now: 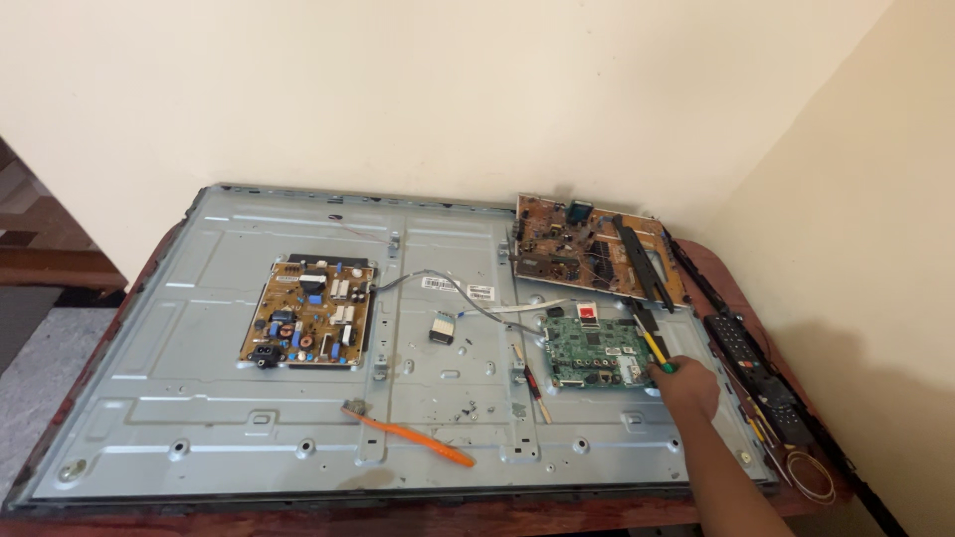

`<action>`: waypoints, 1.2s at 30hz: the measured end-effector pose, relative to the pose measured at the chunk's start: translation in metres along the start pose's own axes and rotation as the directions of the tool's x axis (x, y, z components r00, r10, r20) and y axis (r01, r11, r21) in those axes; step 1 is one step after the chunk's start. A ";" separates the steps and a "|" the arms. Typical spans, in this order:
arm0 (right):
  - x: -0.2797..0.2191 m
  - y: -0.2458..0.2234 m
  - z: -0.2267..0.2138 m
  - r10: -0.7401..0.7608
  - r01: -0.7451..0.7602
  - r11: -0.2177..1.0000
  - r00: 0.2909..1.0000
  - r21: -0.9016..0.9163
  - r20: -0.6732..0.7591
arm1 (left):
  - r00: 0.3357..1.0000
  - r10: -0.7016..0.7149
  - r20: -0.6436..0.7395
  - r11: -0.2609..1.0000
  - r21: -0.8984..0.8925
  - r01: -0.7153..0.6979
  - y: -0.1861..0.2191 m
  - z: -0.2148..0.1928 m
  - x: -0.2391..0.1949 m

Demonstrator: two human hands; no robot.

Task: The person removes a large circuit board from a disassembled television chassis and places it on the floor. They then use a toothbrush to clean the metal chassis and a screwdriver to loosen screws on a smaller circuit board.

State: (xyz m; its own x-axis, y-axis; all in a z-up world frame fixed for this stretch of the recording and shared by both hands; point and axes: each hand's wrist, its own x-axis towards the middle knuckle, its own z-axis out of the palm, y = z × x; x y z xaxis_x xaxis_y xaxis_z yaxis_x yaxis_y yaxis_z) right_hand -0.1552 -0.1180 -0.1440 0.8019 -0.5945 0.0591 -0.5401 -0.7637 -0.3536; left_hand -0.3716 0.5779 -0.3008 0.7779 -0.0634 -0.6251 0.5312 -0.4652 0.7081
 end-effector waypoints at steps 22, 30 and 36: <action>-0.080 -0.071 -0.149 -0.722 0.804 0.588 0.476 -0.084 -0.502 | 0.877 0.478 0.044 0.845 -0.293 -0.446 0.080 0.090 -0.045; -0.167 -0.108 -0.209 -0.647 0.734 0.678 0.566 -0.046 -0.511 | 0.847 0.531 0.015 0.728 -0.520 -0.447 0.292 0.152 -0.084; -0.230 -0.121 -0.170 -0.470 0.562 0.817 0.778 0.128 -0.416 | 0.933 0.359 0.023 0.599 -0.772 -0.211 0.312 0.155 -0.072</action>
State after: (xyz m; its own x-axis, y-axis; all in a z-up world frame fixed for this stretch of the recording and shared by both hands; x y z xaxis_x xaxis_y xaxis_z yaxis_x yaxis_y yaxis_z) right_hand -0.3173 0.0683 0.0438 0.7718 -0.2085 0.6007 0.0418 -0.9260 -0.3751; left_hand -0.3135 0.3001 -0.0858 0.9087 -0.2468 -0.3368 0.4132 0.4166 0.8098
